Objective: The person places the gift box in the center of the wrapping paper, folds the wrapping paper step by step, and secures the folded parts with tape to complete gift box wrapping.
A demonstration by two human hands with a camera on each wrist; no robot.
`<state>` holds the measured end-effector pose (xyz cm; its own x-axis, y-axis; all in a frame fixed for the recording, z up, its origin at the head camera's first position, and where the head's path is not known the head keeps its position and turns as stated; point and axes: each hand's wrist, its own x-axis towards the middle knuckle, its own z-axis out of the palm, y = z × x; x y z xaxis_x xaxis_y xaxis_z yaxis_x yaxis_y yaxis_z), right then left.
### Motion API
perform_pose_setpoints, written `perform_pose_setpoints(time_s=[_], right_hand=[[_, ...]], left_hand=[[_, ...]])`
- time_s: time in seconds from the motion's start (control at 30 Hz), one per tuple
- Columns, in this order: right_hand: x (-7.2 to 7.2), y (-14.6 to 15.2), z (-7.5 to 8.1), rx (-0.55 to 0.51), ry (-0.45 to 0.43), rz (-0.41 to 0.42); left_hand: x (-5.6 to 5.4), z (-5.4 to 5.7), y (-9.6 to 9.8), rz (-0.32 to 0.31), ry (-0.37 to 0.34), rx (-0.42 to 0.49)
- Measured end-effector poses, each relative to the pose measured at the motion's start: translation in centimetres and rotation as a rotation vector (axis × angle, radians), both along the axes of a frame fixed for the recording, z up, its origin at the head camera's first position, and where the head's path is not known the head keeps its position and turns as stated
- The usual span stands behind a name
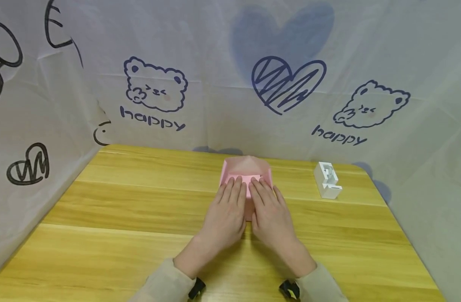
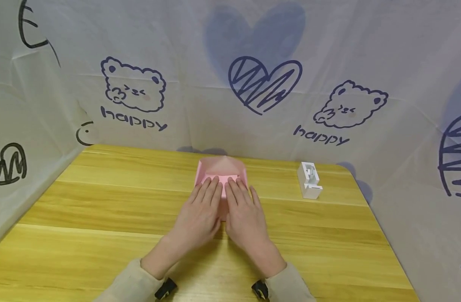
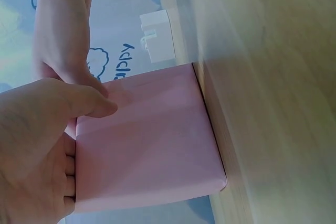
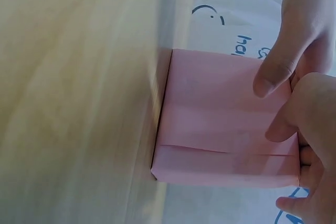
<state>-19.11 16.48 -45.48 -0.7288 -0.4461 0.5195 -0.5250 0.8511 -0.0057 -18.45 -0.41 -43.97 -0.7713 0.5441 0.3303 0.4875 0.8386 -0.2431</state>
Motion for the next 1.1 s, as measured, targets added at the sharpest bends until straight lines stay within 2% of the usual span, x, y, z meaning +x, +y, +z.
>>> perform_pose_setpoints(time_s=[0.13, 0.3, 0.43, 0.5, 0.6, 0.7, 0.77, 0.87, 1.1], right_hand=[[-0.2, 0.2, 0.1, -0.073, 0.073, 0.060], [-0.9, 0.9, 0.6, -0.332, 0.263, 0.162], [-1.5, 1.8, 1.0, -0.492, 0.340, 0.128], [-1.7, 2.3, 1.0, -0.529, 0.320, 0.080], [-1.9, 3.0, 0.9, -0.554, 0.213, 0.004], [-1.9, 3.4, 0.6, -0.534, 0.083, -0.068], [-1.9, 3.4, 0.3, -0.509, 0.032, -0.091], [-2.0, 3.3, 0.1, -0.480, 0.013, -0.086], [-2.3, 3.1, -0.3, -0.461, 0.060, -0.038]], left_hand=[[0.0, 0.0, -0.1, -0.003, 0.006, 0.000], [-0.1, -0.1, -0.2, -0.009, 0.016, 0.019], [-0.2, -0.1, -0.2, -0.012, 0.004, 0.035], [-0.3, -0.1, -0.2, -0.011, -0.007, 0.035], [-0.2, -0.1, -0.2, -0.008, -0.020, 0.034], [-0.2, 0.0, -0.2, -0.007, -0.025, 0.030], [-0.1, 0.0, -0.3, -0.005, -0.026, 0.030], [-0.1, 0.0, -0.3, -0.002, -0.029, 0.025], [-0.1, -0.1, -0.1, 0.002, -0.028, 0.011]])
